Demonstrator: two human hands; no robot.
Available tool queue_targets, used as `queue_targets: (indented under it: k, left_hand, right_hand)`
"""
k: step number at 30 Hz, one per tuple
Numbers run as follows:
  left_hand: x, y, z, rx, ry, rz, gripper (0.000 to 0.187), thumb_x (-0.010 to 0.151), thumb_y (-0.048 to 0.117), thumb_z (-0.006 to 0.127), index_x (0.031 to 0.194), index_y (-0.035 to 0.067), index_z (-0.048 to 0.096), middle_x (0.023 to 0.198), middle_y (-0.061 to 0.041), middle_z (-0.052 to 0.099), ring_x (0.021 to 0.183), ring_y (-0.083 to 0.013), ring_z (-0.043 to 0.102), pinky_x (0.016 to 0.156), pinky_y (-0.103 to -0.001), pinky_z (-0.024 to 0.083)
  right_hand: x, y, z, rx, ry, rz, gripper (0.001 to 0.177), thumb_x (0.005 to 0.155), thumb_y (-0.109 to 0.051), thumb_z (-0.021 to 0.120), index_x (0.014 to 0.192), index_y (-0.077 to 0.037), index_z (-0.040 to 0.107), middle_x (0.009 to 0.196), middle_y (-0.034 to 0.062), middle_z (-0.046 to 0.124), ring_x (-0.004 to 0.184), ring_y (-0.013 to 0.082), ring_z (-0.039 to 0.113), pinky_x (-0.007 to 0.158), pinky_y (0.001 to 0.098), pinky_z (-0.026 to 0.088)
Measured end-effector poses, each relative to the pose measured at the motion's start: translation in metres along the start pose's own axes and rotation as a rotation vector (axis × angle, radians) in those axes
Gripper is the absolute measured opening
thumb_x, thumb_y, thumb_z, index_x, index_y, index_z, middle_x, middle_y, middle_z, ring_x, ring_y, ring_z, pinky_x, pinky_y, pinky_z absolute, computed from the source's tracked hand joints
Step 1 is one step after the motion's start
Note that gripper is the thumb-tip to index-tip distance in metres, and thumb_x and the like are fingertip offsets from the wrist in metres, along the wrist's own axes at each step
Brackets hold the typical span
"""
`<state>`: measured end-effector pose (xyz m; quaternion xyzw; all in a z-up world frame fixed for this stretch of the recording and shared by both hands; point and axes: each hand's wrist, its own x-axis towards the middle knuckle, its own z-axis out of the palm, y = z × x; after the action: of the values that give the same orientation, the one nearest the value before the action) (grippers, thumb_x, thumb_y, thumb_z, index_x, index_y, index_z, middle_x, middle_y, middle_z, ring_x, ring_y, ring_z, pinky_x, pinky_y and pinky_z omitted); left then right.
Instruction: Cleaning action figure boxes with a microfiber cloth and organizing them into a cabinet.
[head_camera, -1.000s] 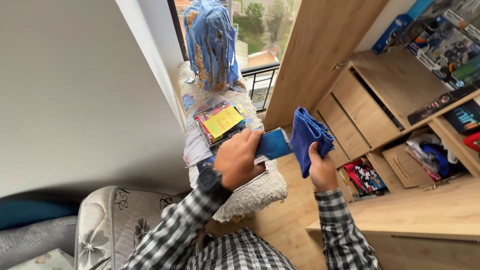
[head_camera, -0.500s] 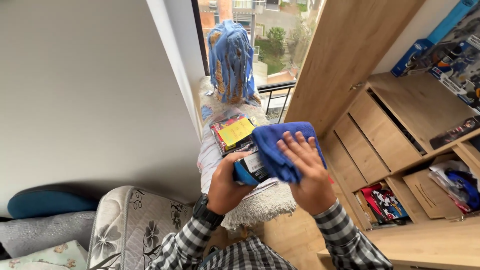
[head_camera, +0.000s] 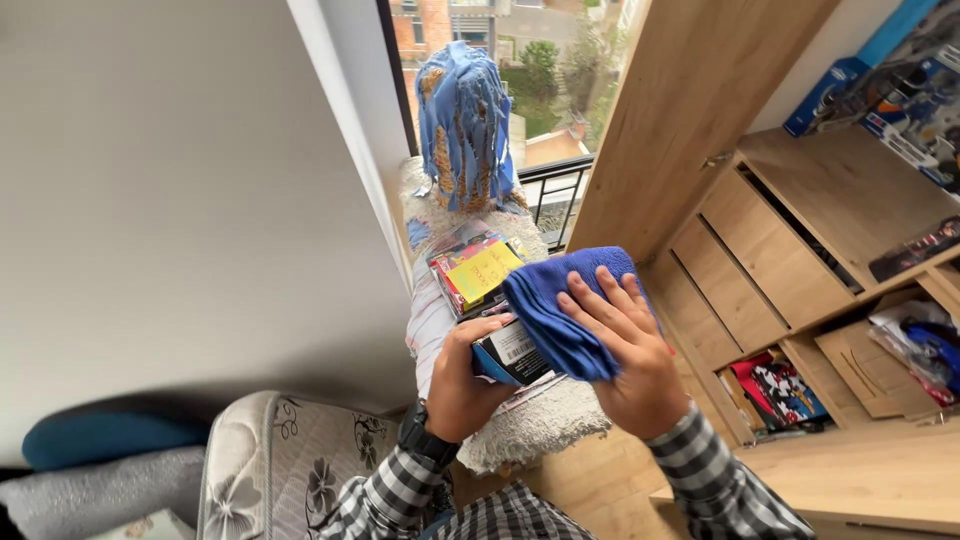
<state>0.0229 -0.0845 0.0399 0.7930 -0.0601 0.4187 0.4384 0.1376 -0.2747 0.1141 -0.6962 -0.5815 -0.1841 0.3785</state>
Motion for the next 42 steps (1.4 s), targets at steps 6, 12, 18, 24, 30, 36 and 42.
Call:
queue_targets:
  k: [6, 12, 18, 24, 30, 36, 42]
  left_hand:
    - [-0.005, -0.025, -0.01, -0.002, -0.013, -0.083, 0.071, 0.072, 0.012, 0.092, 0.13, 0.008, 0.052, 0.129, -0.014, 0.064, 0.124, -0.0322, 0.064, 0.106, -0.042, 0.053]
    - [0.011, -0.039, -0.033, -0.019, -0.064, -0.092, 0.076, 0.068, 0.018, 0.097, 0.13, 0.01, 0.054, 0.127, -0.012, 0.066, 0.122, -0.0297, 0.066, 0.104, -0.04, 0.054]
    - [0.011, -0.056, -0.04, -0.069, -0.078, -0.156, 0.076, 0.073, 0.025, 0.093, 0.133, 0.011, 0.048, 0.133, -0.014, 0.063, 0.125, -0.032, 0.063, 0.103, -0.041, 0.053]
    - [0.02, -0.059, -0.056, -0.119, -0.099, -0.038, 0.066, 0.072, 0.009, 0.086, 0.129, 0.01, 0.052, 0.131, -0.013, 0.066, 0.123, -0.0309, 0.066, 0.106, -0.041, 0.053]
    - [0.021, -0.028, -0.053, -0.191, -0.099, -0.037, 0.062, 0.075, 0.008, 0.088, 0.126, 0.01, 0.052, 0.129, -0.015, 0.067, 0.123, -0.0301, 0.067, 0.107, -0.04, 0.053]
    - [0.016, -0.013, -0.046, -0.165, -0.09, -0.078, 0.064, 0.076, 0.012, 0.089, 0.128, 0.009, 0.052, 0.131, -0.016, 0.066, 0.125, -0.0315, 0.066, 0.107, -0.041, 0.053]
    - [-0.005, -0.001, -0.045, -0.133, -0.105, -0.155, 0.067, 0.076, 0.017, 0.09, 0.13, 0.009, 0.052, 0.133, -0.016, 0.065, 0.127, -0.0331, 0.065, 0.107, -0.043, 0.053]
  right_hand:
    - [0.027, -0.056, 0.04, -0.093, -0.043, -0.092, 0.045, 0.101, -0.025, 0.048, 0.143, -0.011, 0.06, 0.152, 0.0113, 0.055, 0.147, 0.0385, 0.046, 0.127, 0.0534, 0.026]
    - [0.021, -0.016, 0.025, -0.04, 0.025, 0.055, 0.041, 0.097, -0.008, 0.047, 0.134, -0.003, 0.064, 0.147, 0.0195, 0.058, 0.15, 0.04, 0.041, 0.131, 0.055, 0.02]
    - [0.058, -0.059, 0.061, -0.191, 0.136, 0.084, 0.035, 0.098, -0.005, 0.048, 0.128, -0.001, 0.067, 0.141, 0.0176, 0.063, 0.144, 0.0448, 0.047, 0.127, 0.0582, 0.027]
    - [0.039, -0.061, 0.062, -0.192, -0.061, -0.039, 0.049, 0.108, -0.024, 0.027, 0.143, -0.015, 0.06, 0.152, 0.0055, 0.056, 0.146, 0.0324, 0.048, 0.126, 0.0527, 0.027]
    - [0.034, -0.055, 0.05, -0.16, 0.067, 0.255, 0.044, 0.104, -0.01, 0.046, 0.147, -0.005, 0.053, 0.157, 0.0158, 0.049, 0.153, 0.0389, 0.039, 0.132, 0.0517, 0.02]
    - [0.02, -0.087, 0.053, -0.244, -0.044, -0.069, 0.044, 0.108, -0.031, 0.042, 0.142, -0.011, 0.061, 0.151, 0.0058, 0.056, 0.144, 0.0341, 0.049, 0.124, 0.0521, 0.031]
    - [-0.058, -0.008, 0.035, 0.156, 0.209, 0.274, 0.044, 0.102, -0.003, 0.043, 0.144, 0.003, 0.052, 0.158, 0.0222, 0.045, 0.155, 0.0378, 0.036, 0.135, 0.0563, 0.019]
